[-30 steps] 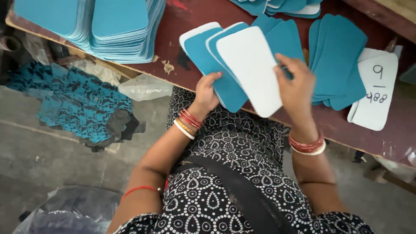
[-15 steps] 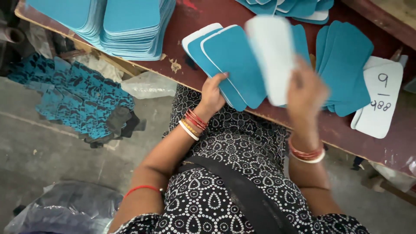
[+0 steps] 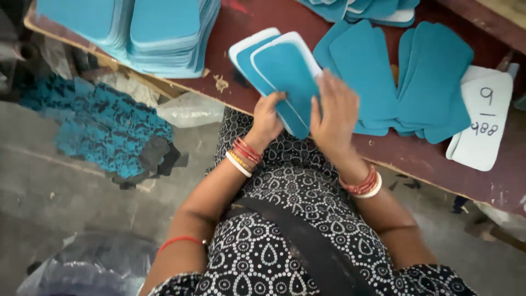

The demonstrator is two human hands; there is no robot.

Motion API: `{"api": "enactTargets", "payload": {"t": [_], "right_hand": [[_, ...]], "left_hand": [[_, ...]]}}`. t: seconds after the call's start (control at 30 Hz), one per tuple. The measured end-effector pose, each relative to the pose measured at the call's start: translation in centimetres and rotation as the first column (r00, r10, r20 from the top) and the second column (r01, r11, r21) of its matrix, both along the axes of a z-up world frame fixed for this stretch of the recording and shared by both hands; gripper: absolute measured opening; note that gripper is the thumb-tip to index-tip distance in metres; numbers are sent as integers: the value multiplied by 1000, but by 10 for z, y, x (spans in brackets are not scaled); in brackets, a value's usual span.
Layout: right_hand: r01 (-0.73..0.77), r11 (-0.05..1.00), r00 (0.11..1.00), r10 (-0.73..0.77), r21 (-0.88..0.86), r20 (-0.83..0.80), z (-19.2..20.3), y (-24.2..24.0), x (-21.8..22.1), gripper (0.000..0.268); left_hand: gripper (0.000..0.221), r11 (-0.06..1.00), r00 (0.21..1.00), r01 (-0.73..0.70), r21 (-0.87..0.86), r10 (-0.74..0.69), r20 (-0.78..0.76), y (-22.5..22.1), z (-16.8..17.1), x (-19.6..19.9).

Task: Sorting and peeling layers or protective backing from blue shaped material parts at a workbench.

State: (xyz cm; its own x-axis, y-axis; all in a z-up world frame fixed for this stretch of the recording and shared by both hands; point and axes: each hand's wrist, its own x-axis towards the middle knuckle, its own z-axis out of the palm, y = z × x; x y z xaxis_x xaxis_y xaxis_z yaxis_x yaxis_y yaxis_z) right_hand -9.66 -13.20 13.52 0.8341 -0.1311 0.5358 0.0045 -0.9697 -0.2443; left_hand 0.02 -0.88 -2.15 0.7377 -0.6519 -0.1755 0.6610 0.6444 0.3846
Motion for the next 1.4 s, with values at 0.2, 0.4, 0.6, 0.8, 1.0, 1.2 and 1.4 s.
{"api": "enactTargets", "payload": {"t": [0.2, 0.4, 0.6, 0.8, 1.0, 1.2, 1.4], "right_hand": [[-3, 924, 992, 50, 381, -113, -60, -52, -33, 26], [31, 760, 953, -219, 650, 211, -25, -187, -73, 39], [286, 958, 958, -285, -7, 16, -22, -134, -54, 37], [115, 844, 987, -36, 523, -159, 3, -50, -24, 22], [159, 947, 961, -214, 280, 175, 37, -90, -30, 11], [-44, 996, 985, 57, 83, -164, 1, -54, -4, 49], [-135, 986, 991, 137, 95, -6, -11, 8, -1, 59]], "left_hand": [[34, 999, 995, -44, -30, 42, -87, 1, -7, -3], [46, 993, 1000, 19, 114, -19, -6, 8, 36, -5], [47, 994, 998, 65, 87, -64, -12, 3, 36, -5], [43, 998, 999, -33, 54, 33, -2, 1, 29, 0], [56, 983, 985, 88, -163, -61, 164, 7, 94, -4], [52, 983, 963, 139, -122, -105, 248, 3, 73, -5], [51, 997, 969, 76, 9, -76, 234, 4, 55, -3]]}}
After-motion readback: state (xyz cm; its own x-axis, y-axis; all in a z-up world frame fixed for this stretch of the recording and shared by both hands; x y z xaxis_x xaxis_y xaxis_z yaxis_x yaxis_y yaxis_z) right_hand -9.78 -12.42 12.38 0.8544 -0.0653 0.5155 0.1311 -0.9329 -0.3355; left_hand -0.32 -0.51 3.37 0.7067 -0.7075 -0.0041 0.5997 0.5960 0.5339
